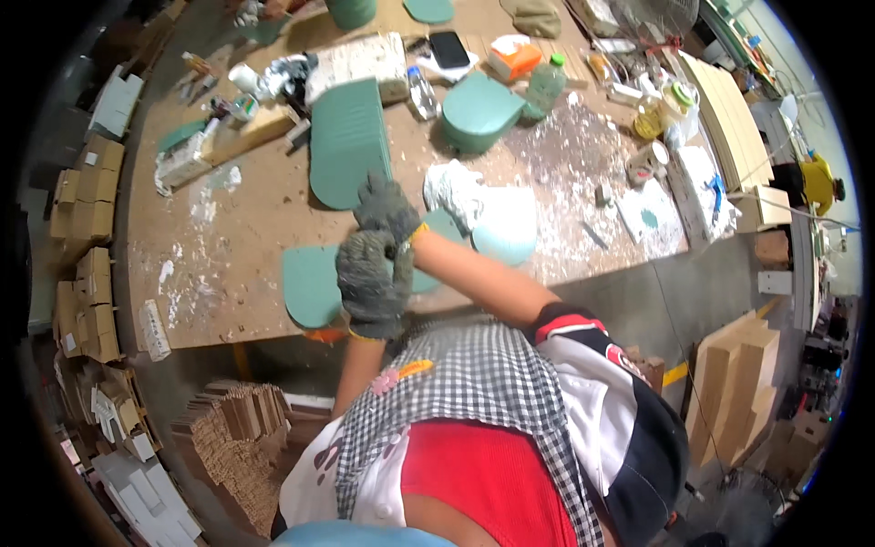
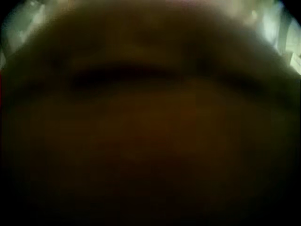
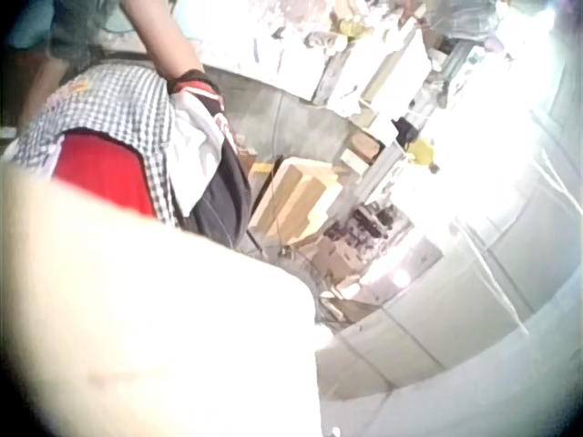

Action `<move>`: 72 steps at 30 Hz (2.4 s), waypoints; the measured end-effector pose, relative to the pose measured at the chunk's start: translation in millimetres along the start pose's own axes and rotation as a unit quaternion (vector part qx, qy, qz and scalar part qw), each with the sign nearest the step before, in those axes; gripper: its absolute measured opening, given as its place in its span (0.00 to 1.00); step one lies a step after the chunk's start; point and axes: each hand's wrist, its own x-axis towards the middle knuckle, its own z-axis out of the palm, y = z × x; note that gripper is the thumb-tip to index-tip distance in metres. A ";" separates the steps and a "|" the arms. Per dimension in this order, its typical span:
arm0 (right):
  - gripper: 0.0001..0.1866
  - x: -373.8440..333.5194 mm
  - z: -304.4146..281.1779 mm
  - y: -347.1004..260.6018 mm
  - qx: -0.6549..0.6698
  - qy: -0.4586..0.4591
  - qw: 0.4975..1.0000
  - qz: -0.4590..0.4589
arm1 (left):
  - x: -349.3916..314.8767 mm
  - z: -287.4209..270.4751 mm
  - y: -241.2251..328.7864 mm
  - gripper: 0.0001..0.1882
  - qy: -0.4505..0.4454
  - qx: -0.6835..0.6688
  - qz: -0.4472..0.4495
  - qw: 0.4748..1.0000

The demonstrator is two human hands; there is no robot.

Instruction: The person puts on gloves, sands green panels using a small block, and wipes them down with a cloth.

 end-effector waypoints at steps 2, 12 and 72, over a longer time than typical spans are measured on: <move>0.14 -13.5 41.8 24.4 -0.017 0.066 0.998 -0.012 | -9.1 15.8 -5.4 0.17 -0.085 0.155 0.117 0.977; 0.23 -29.8 -65.9 61.7 0.127 0.042 0.991 -0.020 | -5.5 9.0 29.3 0.08 -0.104 -0.022 0.150 0.983; 0.47 -100.1 -9.8 73.5 0.296 -0.490 0.815 0.089 | -181.6 30.5 -35.4 0.27 -0.163 -0.411 -0.520 0.731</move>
